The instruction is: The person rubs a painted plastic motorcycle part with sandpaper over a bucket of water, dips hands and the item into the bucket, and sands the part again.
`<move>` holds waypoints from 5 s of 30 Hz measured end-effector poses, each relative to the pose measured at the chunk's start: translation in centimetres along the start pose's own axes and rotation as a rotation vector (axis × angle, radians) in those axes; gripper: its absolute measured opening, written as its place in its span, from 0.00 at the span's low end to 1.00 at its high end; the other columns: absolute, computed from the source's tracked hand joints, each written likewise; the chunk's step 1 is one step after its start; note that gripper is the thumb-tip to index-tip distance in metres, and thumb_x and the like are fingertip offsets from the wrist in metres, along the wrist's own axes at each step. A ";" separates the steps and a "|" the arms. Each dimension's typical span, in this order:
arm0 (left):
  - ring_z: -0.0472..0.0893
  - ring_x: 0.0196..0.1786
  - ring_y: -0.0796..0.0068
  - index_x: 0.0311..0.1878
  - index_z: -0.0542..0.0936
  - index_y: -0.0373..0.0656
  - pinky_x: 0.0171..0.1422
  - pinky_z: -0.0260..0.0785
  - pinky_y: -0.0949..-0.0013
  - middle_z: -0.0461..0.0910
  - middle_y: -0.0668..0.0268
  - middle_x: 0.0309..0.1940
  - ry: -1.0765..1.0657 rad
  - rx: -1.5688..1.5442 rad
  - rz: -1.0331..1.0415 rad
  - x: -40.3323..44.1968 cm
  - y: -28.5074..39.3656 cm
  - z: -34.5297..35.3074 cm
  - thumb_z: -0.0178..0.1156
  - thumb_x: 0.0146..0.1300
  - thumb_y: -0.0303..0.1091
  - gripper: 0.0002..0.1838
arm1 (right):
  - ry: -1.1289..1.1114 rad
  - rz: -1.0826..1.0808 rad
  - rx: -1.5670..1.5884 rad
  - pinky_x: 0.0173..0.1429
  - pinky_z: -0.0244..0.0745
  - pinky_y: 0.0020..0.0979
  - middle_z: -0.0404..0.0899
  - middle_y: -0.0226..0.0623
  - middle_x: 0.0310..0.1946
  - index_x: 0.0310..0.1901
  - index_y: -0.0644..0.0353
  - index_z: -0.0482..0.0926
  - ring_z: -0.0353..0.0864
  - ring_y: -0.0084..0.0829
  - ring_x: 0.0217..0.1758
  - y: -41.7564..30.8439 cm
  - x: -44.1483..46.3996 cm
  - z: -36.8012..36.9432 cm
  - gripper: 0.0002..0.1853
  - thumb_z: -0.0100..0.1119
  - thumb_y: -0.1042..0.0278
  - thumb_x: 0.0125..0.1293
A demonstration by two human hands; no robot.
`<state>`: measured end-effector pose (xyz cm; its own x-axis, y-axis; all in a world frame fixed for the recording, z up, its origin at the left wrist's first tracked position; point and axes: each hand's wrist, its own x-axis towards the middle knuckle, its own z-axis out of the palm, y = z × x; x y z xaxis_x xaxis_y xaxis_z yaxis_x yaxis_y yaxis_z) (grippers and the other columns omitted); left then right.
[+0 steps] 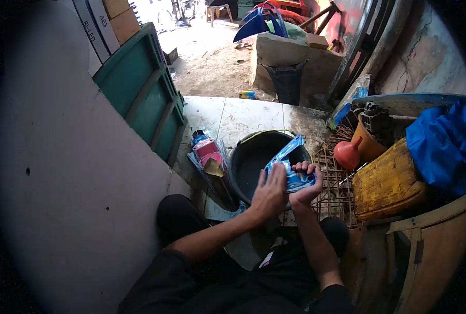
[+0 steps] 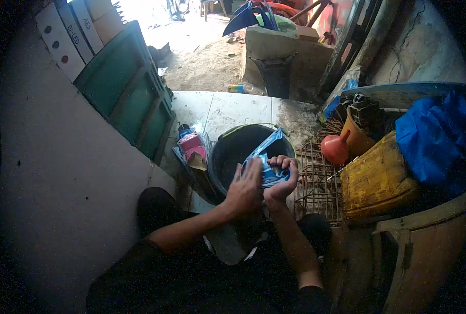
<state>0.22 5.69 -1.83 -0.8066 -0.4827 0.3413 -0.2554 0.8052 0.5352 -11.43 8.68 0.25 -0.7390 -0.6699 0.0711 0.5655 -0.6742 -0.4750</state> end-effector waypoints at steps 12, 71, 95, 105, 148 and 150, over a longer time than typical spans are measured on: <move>0.52 0.77 0.33 0.75 0.40 0.23 0.76 0.54 0.41 0.47 0.31 0.73 -0.121 -0.168 -0.102 -0.3 -1.5 0.4 0.66 0.58 0.50 0.59 | 0.065 -0.084 -0.073 0.56 0.71 0.42 0.67 0.34 0.34 0.30 0.55 0.62 0.71 0.36 0.42 -0.3 0.5 -0.2 0.11 0.43 0.64 0.72; 0.70 0.73 0.69 0.63 0.79 0.53 0.81 0.47 0.45 0.75 0.69 0.68 0.206 -0.127 0.559 -2.2 3.4 -0.4 0.64 0.64 0.36 0.23 | 0.326 -0.260 -0.113 0.57 0.73 0.41 0.65 0.30 0.31 0.32 0.53 0.62 0.70 0.31 0.38 -1.0 8.2 -4.9 0.12 0.45 0.63 0.76; 0.59 0.79 0.56 0.74 0.68 0.52 0.80 0.23 0.37 0.65 0.61 0.75 0.043 -0.449 0.292 -1.0 3.0 -2.4 0.27 0.71 0.70 0.42 | 0.556 0.019 -0.224 0.44 0.80 0.48 0.64 0.29 0.23 0.29 0.51 0.63 0.70 0.30 0.29 -2.9 7.1 -3.5 0.12 0.51 0.63 0.72; 0.70 0.73 0.59 0.69 0.75 0.53 0.80 0.36 0.42 0.75 0.62 0.68 0.129 -0.457 0.322 -1.6 3.7 -2.2 0.26 0.75 0.65 0.37 | 0.563 0.201 -0.191 0.43 0.78 0.55 0.61 0.26 0.24 0.26 0.49 0.62 0.67 0.29 0.30 -2.3 5.6 -4.8 0.15 0.51 0.59 0.71; 0.80 0.63 0.71 0.63 0.79 0.50 0.68 0.62 0.55 0.83 0.68 0.58 0.307 0.053 0.339 0.2 2.1 -1.9 0.67 0.60 0.37 0.25 | 0.667 0.078 -0.177 0.53 0.72 0.41 0.71 0.26 0.37 0.43 0.50 0.71 0.76 0.27 0.44 -3.1 5.3 -2.1 0.10 0.57 0.56 0.67; 0.76 0.68 0.67 0.66 0.76 0.50 0.72 0.59 0.52 0.79 0.65 0.63 0.194 0.025 0.185 0.0 2.6 -2.3 0.70 0.56 0.37 0.31 | 0.622 0.070 -0.177 0.49 0.73 0.41 0.66 0.24 0.27 0.34 0.49 0.67 0.70 0.24 0.34 -2.9 5.9 -4.1 0.08 0.55 0.59 0.66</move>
<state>0.81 7.01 1.37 -0.7240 -0.3815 0.5746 -0.1280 0.8929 0.4316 -18.94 7.94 -1.55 -0.8064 -0.3699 -0.4613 0.5907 -0.5382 -0.6011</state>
